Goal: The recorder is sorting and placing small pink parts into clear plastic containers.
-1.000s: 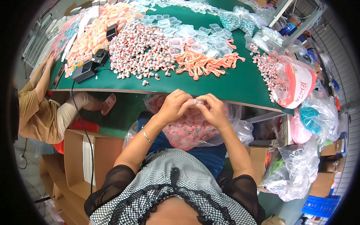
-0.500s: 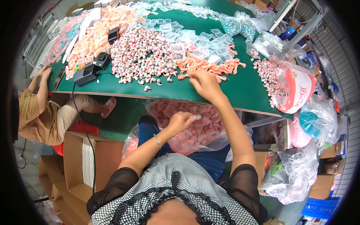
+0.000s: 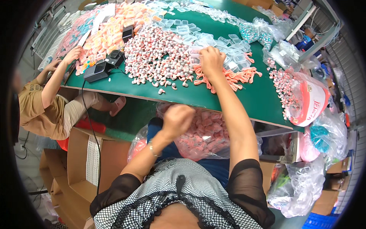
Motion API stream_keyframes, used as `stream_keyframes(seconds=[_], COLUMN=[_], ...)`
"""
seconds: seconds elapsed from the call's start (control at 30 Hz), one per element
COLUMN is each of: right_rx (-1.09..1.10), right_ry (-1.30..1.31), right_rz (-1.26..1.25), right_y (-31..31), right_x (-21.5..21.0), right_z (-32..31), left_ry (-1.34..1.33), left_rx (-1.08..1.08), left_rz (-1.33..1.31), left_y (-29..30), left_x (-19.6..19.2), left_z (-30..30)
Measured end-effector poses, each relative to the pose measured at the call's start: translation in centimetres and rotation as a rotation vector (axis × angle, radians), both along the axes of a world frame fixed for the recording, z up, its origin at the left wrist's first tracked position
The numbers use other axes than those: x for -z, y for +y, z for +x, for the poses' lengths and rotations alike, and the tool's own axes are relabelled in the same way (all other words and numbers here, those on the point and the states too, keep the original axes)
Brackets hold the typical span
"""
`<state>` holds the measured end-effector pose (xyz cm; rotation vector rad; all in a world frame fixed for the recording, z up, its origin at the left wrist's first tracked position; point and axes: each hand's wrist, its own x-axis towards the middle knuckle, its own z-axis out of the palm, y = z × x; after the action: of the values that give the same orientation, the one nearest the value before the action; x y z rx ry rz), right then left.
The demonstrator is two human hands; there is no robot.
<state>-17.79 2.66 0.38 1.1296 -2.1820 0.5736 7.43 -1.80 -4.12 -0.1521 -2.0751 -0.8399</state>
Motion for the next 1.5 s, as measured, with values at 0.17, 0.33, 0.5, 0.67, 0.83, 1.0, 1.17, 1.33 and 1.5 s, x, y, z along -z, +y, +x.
stream_keyframes(seconds=[0.17,0.33,0.5,0.67,0.83,1.0,1.17,1.33,1.5], right_rx=[-0.028,0.042,0.073,0.031,0.357,0.838,0.985,0.928,0.600], right_ry=[-0.028,-0.111,-0.111,-0.208,-0.050,-0.151,-0.237,-0.145,-0.052], right_rz=[-0.044,0.133,0.167,0.097,-0.151,0.101,0.313,0.278,0.037], right_y=[6.0,14.4,17.2,17.3,24.2,29.6,29.5,29.4,27.2], right_x=[-1.8,-2.2,0.0,-0.3,0.1,1.5,1.7,1.6,0.4], right_z=[3.9,9.1,10.1,9.1,0.4,-7.5,-10.6,-10.8,-5.6], left_ry=[-0.220,-0.307,-0.250,-0.263,-0.251,-0.325,-0.352,-0.339,-0.336], left_rx=[-0.486,-0.384,-0.263,0.053,0.201,0.204,0.151,0.184,0.219], left_rz=[-0.077,-0.098,-0.024,0.244,0.288,0.351,0.335,0.333,0.360], left_y=[-8.2,-9.0,-6.1,-1.2,1.6,2.3,2.3,2.3,2.9], left_x=[-2.9,-2.6,-2.9,-3.4,-3.1,-2.4,-2.1,-2.4,-2.5], left_z=[1.1,0.4,-1.4,-3.9,-6.3,-7.0,-6.9,-6.9,-7.4])
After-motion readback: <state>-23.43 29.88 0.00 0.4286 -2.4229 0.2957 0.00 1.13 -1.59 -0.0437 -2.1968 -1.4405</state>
